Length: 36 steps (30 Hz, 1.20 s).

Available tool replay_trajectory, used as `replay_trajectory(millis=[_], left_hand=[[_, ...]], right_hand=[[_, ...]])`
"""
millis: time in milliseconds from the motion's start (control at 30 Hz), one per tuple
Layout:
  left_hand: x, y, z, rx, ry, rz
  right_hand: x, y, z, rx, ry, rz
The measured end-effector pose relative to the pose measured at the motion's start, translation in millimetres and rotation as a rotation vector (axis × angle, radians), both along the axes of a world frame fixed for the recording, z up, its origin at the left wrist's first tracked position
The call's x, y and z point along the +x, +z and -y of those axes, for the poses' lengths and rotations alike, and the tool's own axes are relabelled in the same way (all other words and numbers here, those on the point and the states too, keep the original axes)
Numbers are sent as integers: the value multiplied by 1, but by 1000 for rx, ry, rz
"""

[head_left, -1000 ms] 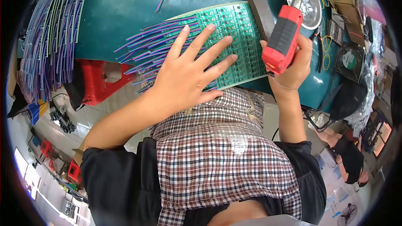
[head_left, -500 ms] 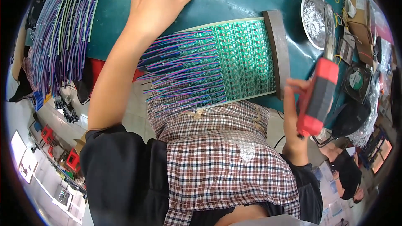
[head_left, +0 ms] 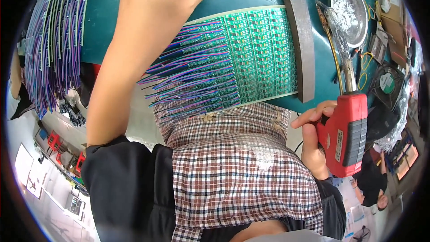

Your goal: The person attaches ribbon wires to circuit boards by positioning the wire ends onto the board contacts and soldering them with a soldering iron.

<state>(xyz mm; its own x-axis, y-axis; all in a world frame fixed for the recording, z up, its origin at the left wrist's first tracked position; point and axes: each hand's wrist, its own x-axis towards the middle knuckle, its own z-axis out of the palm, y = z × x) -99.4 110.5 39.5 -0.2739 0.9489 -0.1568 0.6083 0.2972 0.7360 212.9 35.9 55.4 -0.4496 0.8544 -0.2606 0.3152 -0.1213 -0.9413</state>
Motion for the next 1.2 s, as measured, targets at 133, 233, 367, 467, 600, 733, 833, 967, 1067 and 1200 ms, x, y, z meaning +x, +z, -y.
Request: replay_trajectory(millis=[133,233,367,467,600,733,833,967,1067,1200], left_hand=[[6,2,5,-108,-26,186],[1,-29,22,-59,-156,243],[16,-24,23,-38,-229,13],[22,-25,26,11,-202,-10],[27,-30,26,-12,-161,-8],[30,-31,25,-26,-159,-27],[28,-34,25,-19,-154,-31],[29,-34,24,-17,-154,-58],[28,-33,22,-22,-154,-64],[27,-33,23,-13,-155,-83]], right_hand=[[8,-1,0,-54,81,5],[5,-2,-11,-17,220,52],[-7,-5,0,-90,-12,-8],[1,-15,-1,76,119,-6],[4,-13,7,-75,18,52],[8,-15,10,-82,-17,114],[-4,0,-7,-92,122,430],[-11,-5,-6,-94,44,401],[-8,-13,-5,-34,89,260],[-10,-17,-8,-26,103,201]])
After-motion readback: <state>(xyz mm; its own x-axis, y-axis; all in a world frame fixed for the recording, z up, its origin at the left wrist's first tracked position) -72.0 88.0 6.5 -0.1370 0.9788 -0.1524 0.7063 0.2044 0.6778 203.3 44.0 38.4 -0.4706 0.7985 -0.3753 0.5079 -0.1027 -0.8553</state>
